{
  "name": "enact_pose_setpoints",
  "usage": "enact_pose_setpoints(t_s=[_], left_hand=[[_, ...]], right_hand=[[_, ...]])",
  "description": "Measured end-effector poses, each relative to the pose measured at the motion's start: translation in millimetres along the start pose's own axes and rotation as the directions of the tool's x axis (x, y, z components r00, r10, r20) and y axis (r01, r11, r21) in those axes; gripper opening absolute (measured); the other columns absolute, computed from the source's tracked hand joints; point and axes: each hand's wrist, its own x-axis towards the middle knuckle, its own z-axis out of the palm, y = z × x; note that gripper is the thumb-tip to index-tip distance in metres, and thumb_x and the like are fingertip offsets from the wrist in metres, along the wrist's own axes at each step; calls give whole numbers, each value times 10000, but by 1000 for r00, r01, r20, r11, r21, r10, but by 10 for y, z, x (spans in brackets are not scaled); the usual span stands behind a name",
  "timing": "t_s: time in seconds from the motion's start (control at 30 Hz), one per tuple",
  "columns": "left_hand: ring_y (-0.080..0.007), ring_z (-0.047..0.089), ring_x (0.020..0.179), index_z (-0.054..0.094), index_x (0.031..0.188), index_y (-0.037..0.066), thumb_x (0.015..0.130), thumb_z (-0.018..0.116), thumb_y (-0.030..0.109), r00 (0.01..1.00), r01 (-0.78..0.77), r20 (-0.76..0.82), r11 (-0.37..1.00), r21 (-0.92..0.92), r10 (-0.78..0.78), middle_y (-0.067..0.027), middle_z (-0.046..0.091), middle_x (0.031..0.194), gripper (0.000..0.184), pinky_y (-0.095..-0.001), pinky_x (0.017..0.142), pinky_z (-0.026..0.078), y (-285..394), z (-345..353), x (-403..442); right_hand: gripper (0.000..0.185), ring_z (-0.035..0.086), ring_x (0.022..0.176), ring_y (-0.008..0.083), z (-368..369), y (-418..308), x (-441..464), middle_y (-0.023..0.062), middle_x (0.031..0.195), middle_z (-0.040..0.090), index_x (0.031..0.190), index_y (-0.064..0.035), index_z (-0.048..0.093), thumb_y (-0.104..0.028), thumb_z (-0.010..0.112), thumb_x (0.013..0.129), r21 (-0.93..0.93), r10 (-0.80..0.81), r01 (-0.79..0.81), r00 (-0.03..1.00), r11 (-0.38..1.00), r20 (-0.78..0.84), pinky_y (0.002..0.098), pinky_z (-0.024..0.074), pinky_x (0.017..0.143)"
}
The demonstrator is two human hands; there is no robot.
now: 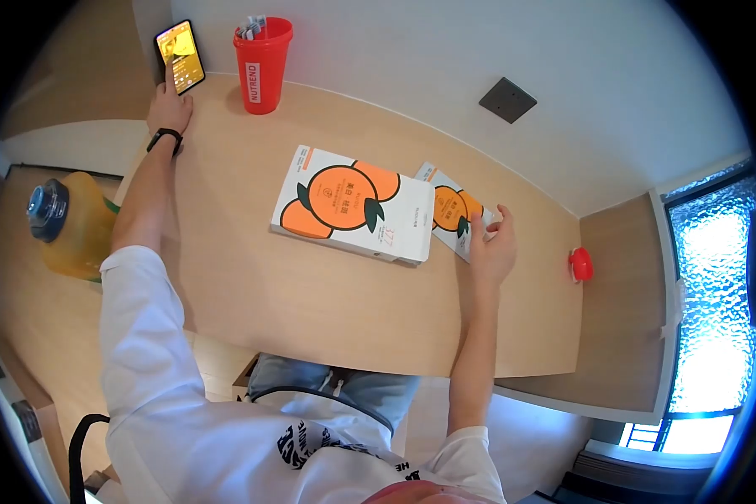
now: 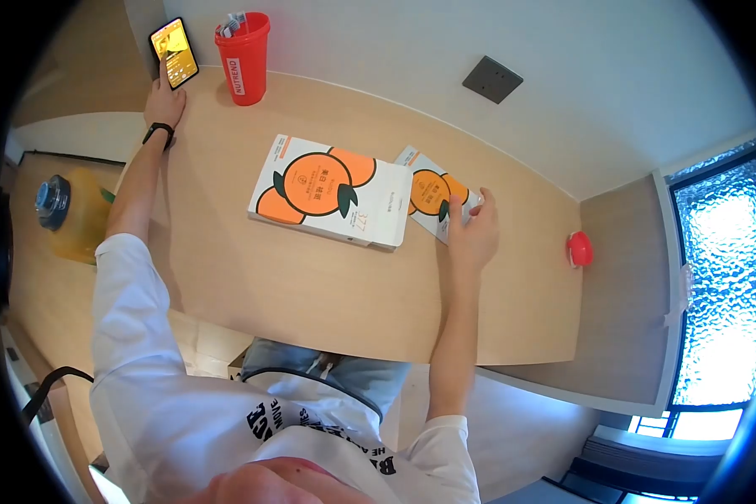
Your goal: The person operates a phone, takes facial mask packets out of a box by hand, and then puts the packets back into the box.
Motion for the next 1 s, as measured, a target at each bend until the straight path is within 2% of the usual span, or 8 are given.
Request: enact_pose_setpoints(t_s=[0.07, 0.17, 0.47, 0.67, 0.77, 0.87, 0.97, 1.0], left_hand=[[-362, 610, 1088, 137, 1557, 343, 869, 586, 267, 1000, -3, -16, 1000, -5, 3, -143, 561, 1278, 825, -485, 871, 535, -24, 30, 5], [-381, 623, 1066, 128, 1556, 345, 869, 590, 271, 999, -40, -24, 999, 4, 40, -163, 562, 1290, 831, -494, 865, 537, -90, 106, 33], [-377, 590, 1122, 99, 1571, 307, 880, 583, 341, 1000, 3, 2, 998, 56, -3, -139, 516, 1327, 844, -497, 897, 524, -57, 102, 37], [-400, 597, 1099, 99, 1563, 352, 874, 592, 339, 1000, 4, 25, 1000, 10, -4, -177, 500, 1329, 848, -513, 884, 527, -42, 74, 38], [-408, 602, 1096, 122, 1551, 370, 873, 598, 337, 1000, 19, -18, 999, -33, -20, -198, 489, 1339, 829, -517, 888, 525, -57, 126, 34], [-415, 603, 1104, 130, 1546, 354, 872, 604, 336, 998, 55, -33, 995, -81, -58, -211, 490, 1336, 824, -512, 891, 526, -80, 145, 47], [-420, 598, 1116, 117, 1554, 295, 871, 609, 339, 997, 69, -25, 994, -85, -71, -213, 493, 1347, 843, -514, 892, 523, -78, 155, 50], [-421, 598, 1115, 115, 1556, 272, 870, 610, 340, 997, 75, -26, 994, -85, -77, -216, 495, 1349, 848, -516, 892, 521, -66, 146, 39]], right_hand=[[678, 597, 938, 283, 123, 121, -14, 144, 1071, 641, 1368, -98, 522, -520, 668, 858, -165, -104, 105, 994, 981, 12, 381, 484, 803], [848, 512, 1155, 352, 154, 18, -100, 170, 1269, 572, 1467, -130, 405, -600, 669, 811, -274, -35, 82, 984, 958, 176, 468, 411, 956], [865, 475, 1222, 358, 240, 180, -33, 144, 1330, 553, 1502, -160, 352, -558, 690, 811, -236, 51, -3, 979, 972, 198, 501, 383, 985], [850, 596, 1050, 295, 188, 158, -44, 129, 1210, 607, 1506, -152, 338, -253, 793, 796, -51, -50, 53, 997, 997, 60, 417, 481, 881], [795, 636, 844, 239, 0, 13, 6, 111, 1023, 654, 1468, -115, 400, -110, 788, 774, 295, 139, -179, 979, 939, 150, 338, 515, 756], [571, 618, 716, 182, 423, 587, 92, 84, 860, 654, 1352, -32, 515, -96, 730, 827, 570, 115, -236, 964, 787, 239, 305, 504, 672], [352, 626, 705, 165, 592, 862, 199, 88, 819, 657, 1202, 34, 595, -105, 666, 887, 592, 30, -140, 981, 794, 192, 287, 496, 661], [304, 626, 690, 165, 551, 856, 198, 92, 829, 660, 1169, 41, 602, -105, 641, 904, 464, 12, -75, 991, 883, 136, 281, 491, 625]])
